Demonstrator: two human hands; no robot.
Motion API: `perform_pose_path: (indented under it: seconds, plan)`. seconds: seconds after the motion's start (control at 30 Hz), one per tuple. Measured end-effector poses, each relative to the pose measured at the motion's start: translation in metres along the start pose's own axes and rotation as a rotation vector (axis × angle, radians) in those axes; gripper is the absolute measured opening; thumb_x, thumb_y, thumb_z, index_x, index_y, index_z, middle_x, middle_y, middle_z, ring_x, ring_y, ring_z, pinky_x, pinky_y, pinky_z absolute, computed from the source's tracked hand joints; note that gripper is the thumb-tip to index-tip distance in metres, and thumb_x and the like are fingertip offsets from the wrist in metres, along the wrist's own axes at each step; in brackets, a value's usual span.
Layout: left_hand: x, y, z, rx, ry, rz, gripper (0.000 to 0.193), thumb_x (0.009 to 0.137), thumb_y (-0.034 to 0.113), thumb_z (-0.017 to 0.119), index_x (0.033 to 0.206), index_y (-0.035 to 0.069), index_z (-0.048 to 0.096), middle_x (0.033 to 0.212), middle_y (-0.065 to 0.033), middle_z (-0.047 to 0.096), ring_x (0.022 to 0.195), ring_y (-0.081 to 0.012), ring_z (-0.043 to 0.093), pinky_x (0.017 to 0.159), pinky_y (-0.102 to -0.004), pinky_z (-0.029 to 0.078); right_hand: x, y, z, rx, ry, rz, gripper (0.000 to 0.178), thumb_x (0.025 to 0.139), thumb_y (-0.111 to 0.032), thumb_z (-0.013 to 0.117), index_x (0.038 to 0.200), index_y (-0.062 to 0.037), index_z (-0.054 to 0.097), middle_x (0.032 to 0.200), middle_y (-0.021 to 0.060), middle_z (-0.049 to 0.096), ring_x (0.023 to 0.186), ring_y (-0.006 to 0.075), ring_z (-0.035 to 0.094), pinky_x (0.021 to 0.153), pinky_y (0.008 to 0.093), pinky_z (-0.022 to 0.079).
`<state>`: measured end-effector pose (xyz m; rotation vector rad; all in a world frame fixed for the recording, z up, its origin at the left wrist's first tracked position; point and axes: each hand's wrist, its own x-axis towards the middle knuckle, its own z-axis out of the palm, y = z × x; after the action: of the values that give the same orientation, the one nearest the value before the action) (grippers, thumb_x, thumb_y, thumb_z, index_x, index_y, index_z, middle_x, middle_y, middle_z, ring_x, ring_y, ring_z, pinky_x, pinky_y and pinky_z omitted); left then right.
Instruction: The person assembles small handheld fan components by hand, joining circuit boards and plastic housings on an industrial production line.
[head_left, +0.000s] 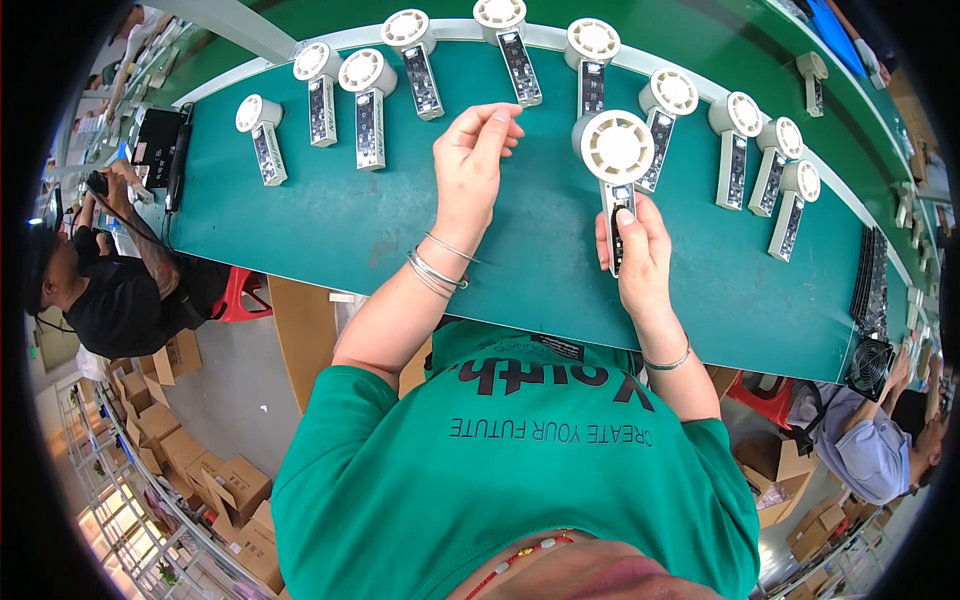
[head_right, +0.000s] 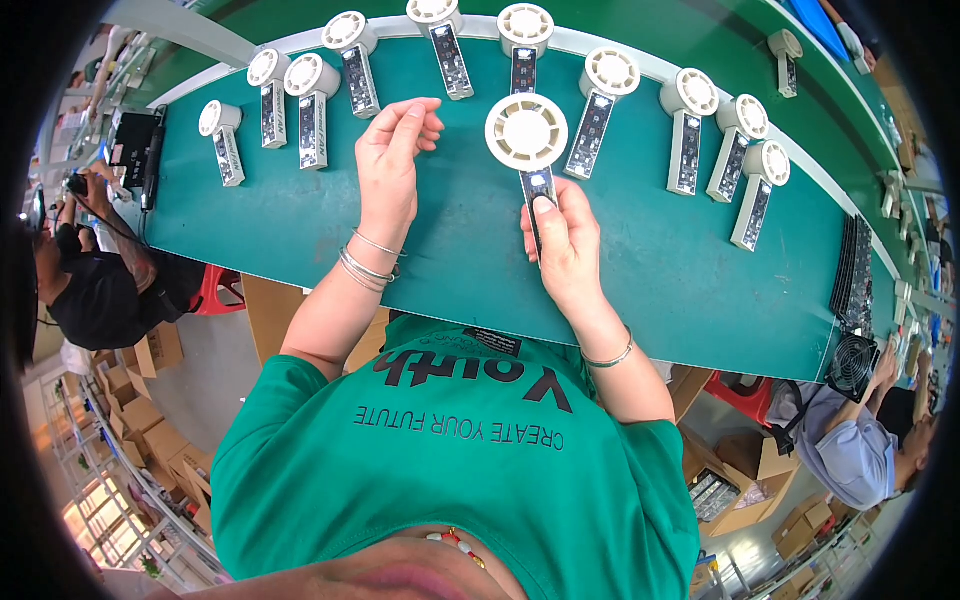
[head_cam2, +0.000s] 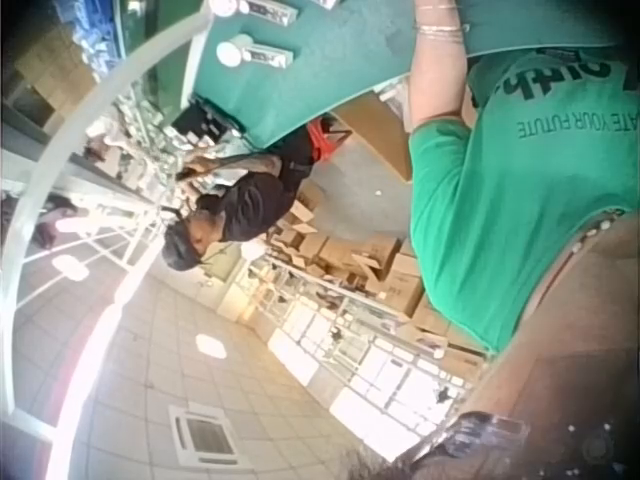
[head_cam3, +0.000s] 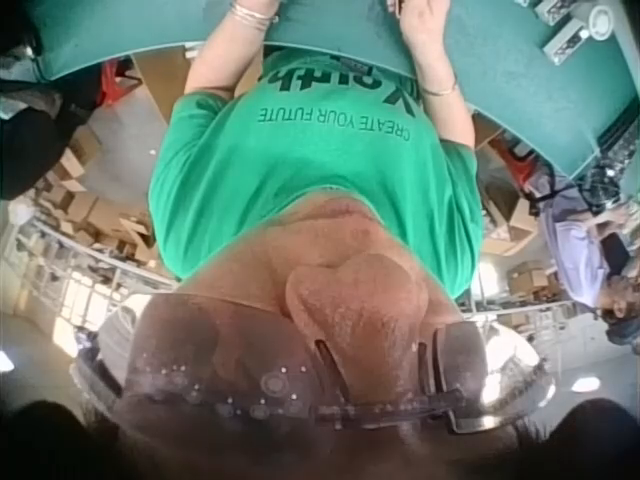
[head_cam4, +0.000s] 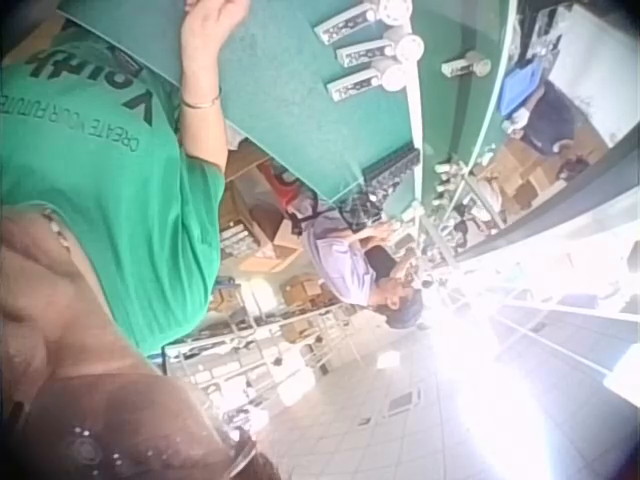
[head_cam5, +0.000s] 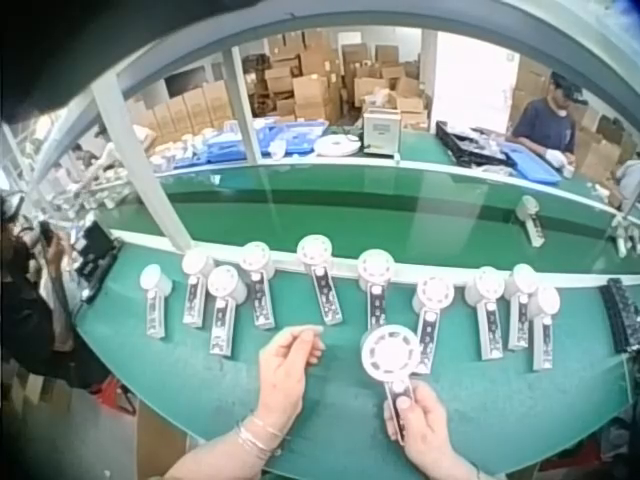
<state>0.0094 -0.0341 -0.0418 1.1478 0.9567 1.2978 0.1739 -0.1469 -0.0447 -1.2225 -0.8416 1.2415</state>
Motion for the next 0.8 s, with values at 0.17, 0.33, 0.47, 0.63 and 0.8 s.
perform_pose_path:
  seconds: [0.17, 0.33, 0.47, 0.63, 0.8]
  plan:
    - [-0.002, -0.002, 0.006, 0.004, -0.054, -0.034, 0.022, 0.092, 0.02, 0.057, 0.1, 0.001, 0.065, 0.081, -0.0013, 0.062, 0.074, -0.0066, 0.054, 0.065, -0.0205, 0.042, 0.002, 0.0, -0.005, 0.027, 0.018, 0.02, 0.029, 0.095, -0.025, 0.046, 0.112, -0.0017, 0.048, 0.077, 0.003, 0.054, 0.055, 0.0057, 0.046, 0.047, 0.0198, 0.038]
    - [-0.03, -0.003, 0.023, -0.02, -0.467, -0.318, 0.031, 0.094, 0.017, 0.05, 0.119, -0.002, 0.055, 0.104, -0.0055, 0.06, 0.092, -0.0109, 0.055, 0.074, -0.0246, 0.046, -0.001, -0.002, -0.002, 0.056, -0.012, -0.009, 0.031, 0.094, -0.014, 0.044, 0.122, -0.0016, 0.04, 0.085, 0.0037, 0.054, 0.062, 0.0077, 0.049, 0.053, 0.0215, 0.043]
    - [-0.055, -0.003, 0.045, -0.182, -0.491, -0.357, 0.039, 0.096, 0.015, 0.043, 0.132, -0.001, 0.041, 0.115, -0.006, 0.056, 0.104, -0.0119, 0.054, 0.091, -0.027, 0.042, 0.003, 0.002, -0.003, -0.169, -0.197, -0.275, 0.049, 0.092, -0.009, 0.047, 0.135, -0.0019, 0.025, 0.108, 0.0118, 0.052, 0.09, 0.0168, 0.055, 0.075, 0.0313, 0.049]
    - [-0.041, 0.017, 0.042, -0.313, -0.341, -0.313, 0.032, 0.094, 0.014, 0.047, 0.123, 0.0, 0.045, 0.106, -0.0085, 0.058, 0.091, -0.0131, 0.057, 0.079, -0.0271, 0.048, 0.041, -0.084, -0.055, -0.561, -0.032, -0.383, 0.024, 0.088, -0.018, 0.059, 0.108, -0.0039, 0.06, 0.087, 0.0035, 0.064, 0.075, 0.0113, 0.059, 0.067, 0.0259, 0.049]
    - [-0.019, 0.02, 0.032, -0.246, -0.286, -0.234, 0.024, 0.092, 0.012, 0.053, 0.113, 0.001, 0.048, 0.097, -0.0074, 0.06, 0.08, -0.0101, 0.056, 0.066, -0.0247, 0.048, 0.235, -0.165, -0.255, -1.228, 0.639, -0.46, 0.053, 0.082, -0.046, 0.057, 0.116, -0.0056, 0.061, 0.103, 0.0143, 0.067, 0.093, 0.0273, 0.065, 0.081, 0.0353, 0.049]
